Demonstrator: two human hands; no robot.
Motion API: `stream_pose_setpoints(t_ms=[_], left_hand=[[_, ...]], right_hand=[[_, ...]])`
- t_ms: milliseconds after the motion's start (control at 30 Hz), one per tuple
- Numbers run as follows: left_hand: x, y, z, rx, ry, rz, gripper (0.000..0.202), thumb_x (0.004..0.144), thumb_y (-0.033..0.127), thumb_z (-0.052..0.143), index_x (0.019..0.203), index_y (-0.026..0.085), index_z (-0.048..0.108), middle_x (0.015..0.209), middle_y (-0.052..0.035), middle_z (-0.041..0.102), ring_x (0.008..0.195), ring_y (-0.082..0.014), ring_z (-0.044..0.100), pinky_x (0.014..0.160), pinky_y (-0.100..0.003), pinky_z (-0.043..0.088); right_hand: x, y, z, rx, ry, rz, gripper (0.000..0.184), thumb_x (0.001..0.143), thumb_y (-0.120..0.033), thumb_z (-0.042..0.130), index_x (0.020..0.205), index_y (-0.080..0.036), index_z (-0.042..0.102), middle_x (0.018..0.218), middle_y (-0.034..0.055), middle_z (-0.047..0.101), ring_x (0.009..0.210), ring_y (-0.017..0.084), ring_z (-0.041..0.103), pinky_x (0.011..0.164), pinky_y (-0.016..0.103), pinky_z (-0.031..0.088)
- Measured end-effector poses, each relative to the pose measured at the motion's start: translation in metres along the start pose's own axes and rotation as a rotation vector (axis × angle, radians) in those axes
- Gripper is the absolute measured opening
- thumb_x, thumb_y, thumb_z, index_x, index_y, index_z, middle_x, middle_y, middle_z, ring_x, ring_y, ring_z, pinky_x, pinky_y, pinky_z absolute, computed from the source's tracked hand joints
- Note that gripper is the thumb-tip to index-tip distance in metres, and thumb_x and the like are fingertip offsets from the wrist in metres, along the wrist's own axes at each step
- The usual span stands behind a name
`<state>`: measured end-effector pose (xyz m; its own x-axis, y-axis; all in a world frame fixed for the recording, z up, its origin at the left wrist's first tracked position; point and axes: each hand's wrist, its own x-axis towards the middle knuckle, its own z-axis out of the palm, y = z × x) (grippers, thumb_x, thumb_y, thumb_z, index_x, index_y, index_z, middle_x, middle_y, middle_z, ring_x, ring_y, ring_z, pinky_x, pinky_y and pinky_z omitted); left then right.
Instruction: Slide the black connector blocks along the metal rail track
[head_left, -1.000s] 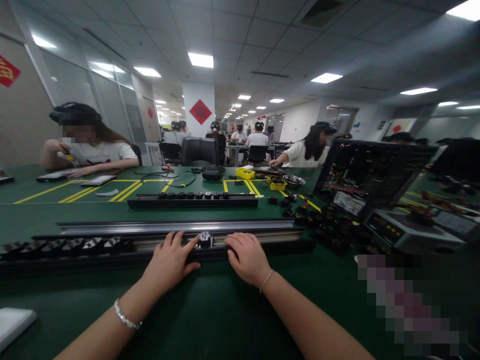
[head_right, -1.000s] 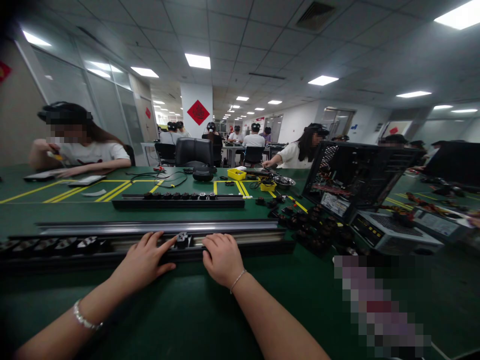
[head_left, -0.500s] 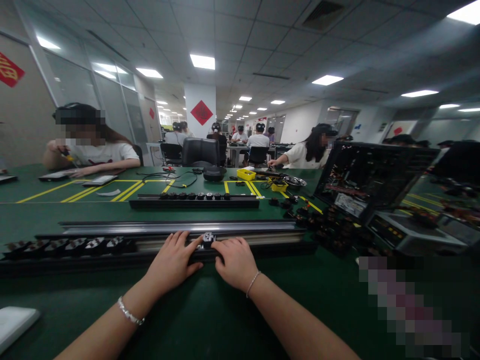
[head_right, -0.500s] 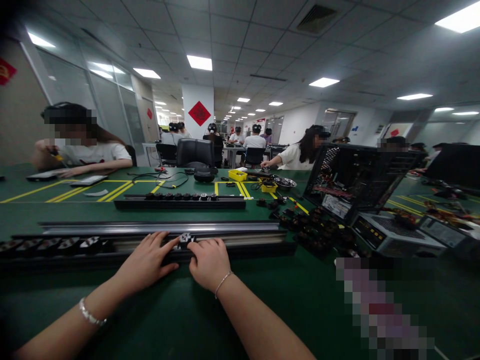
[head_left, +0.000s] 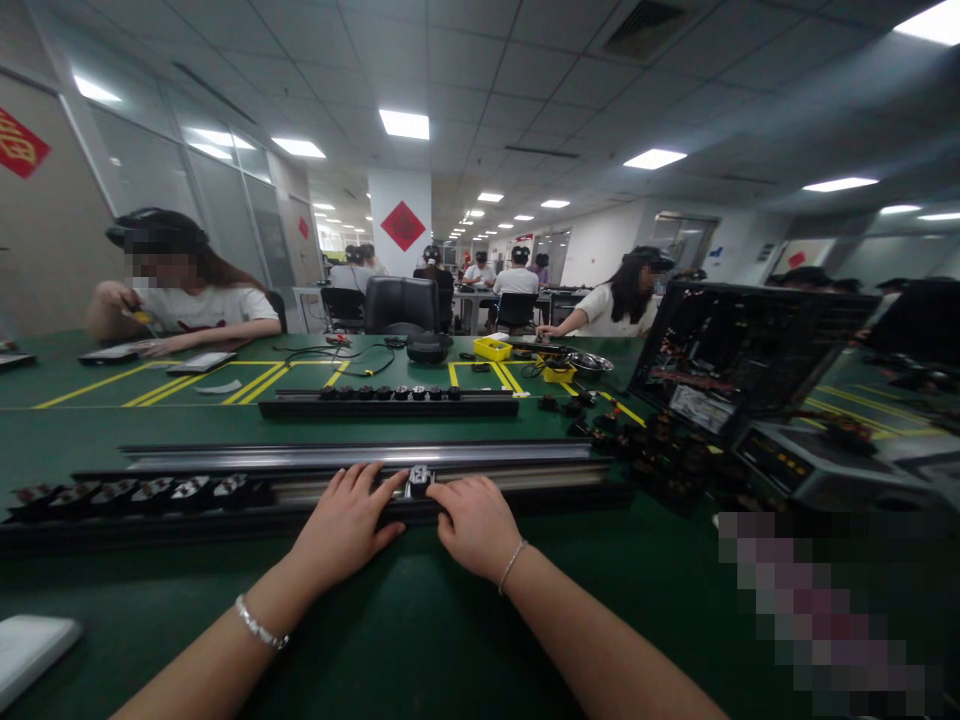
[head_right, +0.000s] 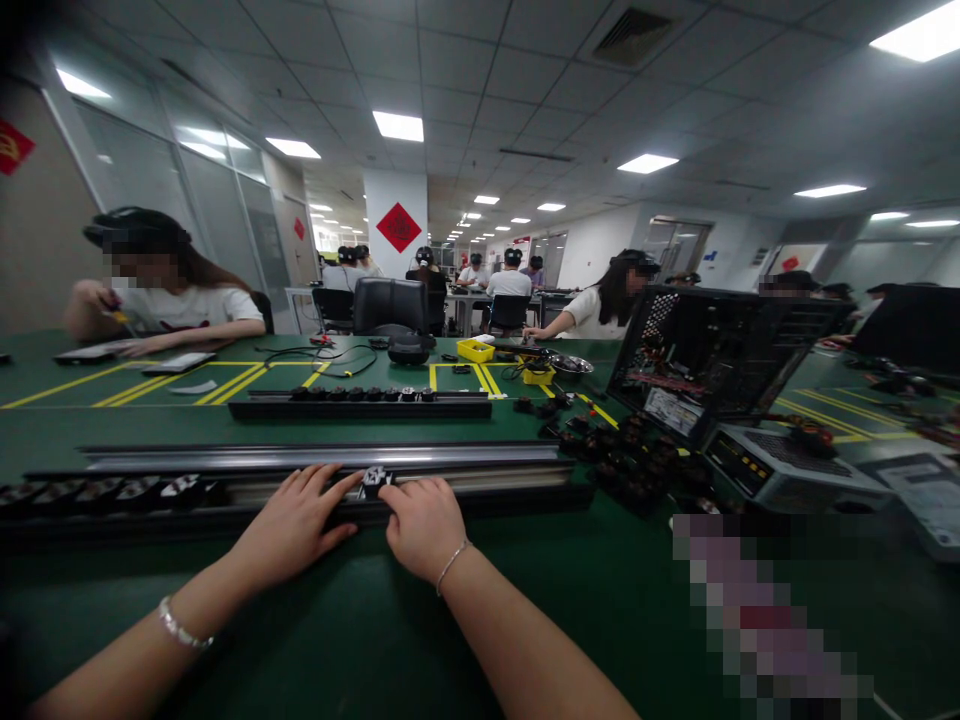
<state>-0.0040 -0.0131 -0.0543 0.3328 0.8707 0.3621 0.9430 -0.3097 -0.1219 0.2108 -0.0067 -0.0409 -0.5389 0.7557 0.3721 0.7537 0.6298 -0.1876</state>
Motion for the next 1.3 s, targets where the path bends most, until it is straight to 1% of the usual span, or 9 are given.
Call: stream_pose_setpoints(t_ms=[267, 433, 733, 1100, 1300], left_hand=[[0.001, 0.002, -0.004, -0.013, -0.024, -0.030, 0.057, 0.079, 0.045, 0.051, 0.134, 0.035, 0.039, 0.133, -0.0108, 0.048, 0.122, -0.0314, 0.043, 0.101, -0.051, 0.030], [0.001, 0.002, -0.002, -0.011, -0.026, -0.031, 0.058, 0.079, 0.046, 0.050, 0.134, 0.035, 0.038, 0.133, -0.0105, 0.047, 0.122, -0.0313, 0.043, 0.101, -0.052, 0.030], [0.000, 0.001, -0.001, -0.004, -0.016, -0.036, 0.056, 0.079, 0.045, 0.050, 0.133, 0.034, 0.041, 0.133, -0.0115, 0.048, 0.122, -0.0315, 0.043, 0.102, -0.051, 0.030], [0.000, 0.001, -0.001, -0.034, 0.001, -0.037, 0.055, 0.078, 0.045, 0.051, 0.132, 0.034, 0.043, 0.132, -0.0103, 0.049, 0.122, -0.0308, 0.043, 0.102, -0.052, 0.030], [0.001, -0.001, 0.001, -0.037, -0.006, -0.033, 0.056, 0.079, 0.046, 0.050, 0.133, 0.035, 0.041, 0.134, -0.0109, 0.047, 0.123, -0.0322, 0.043, 0.101, -0.052, 0.031]], right_hand=[[-0.001, 0.002, -0.005, 0.000, -0.034, 0.015, 0.033, 0.081, -0.023, 0.047, 0.112, -0.028, 0.056, 0.104, 0.0014, 0.065, 0.101, 0.018, 0.052, 0.092, 0.032, 0.029], [-0.002, 0.005, -0.007, 0.007, -0.036, 0.030, 0.033, 0.081, -0.022, 0.045, 0.112, -0.028, 0.057, 0.103, 0.0011, 0.065, 0.100, 0.018, 0.053, 0.091, 0.033, 0.029], [-0.003, 0.007, -0.007, -0.003, -0.038, 0.023, 0.033, 0.081, -0.023, 0.046, 0.111, -0.029, 0.056, 0.102, 0.0006, 0.066, 0.099, 0.018, 0.053, 0.091, 0.032, 0.030], [-0.005, 0.011, -0.014, -0.022, -0.091, 0.035, 0.036, 0.081, -0.023, 0.044, 0.115, -0.029, 0.054, 0.104, 0.0012, 0.065, 0.100, 0.018, 0.053, 0.091, 0.032, 0.031], [-0.006, 0.012, -0.019, -0.042, -0.132, 0.066, 0.037, 0.082, -0.024, 0.044, 0.117, -0.030, 0.054, 0.104, 0.0013, 0.065, 0.101, 0.018, 0.054, 0.090, 0.033, 0.031]])
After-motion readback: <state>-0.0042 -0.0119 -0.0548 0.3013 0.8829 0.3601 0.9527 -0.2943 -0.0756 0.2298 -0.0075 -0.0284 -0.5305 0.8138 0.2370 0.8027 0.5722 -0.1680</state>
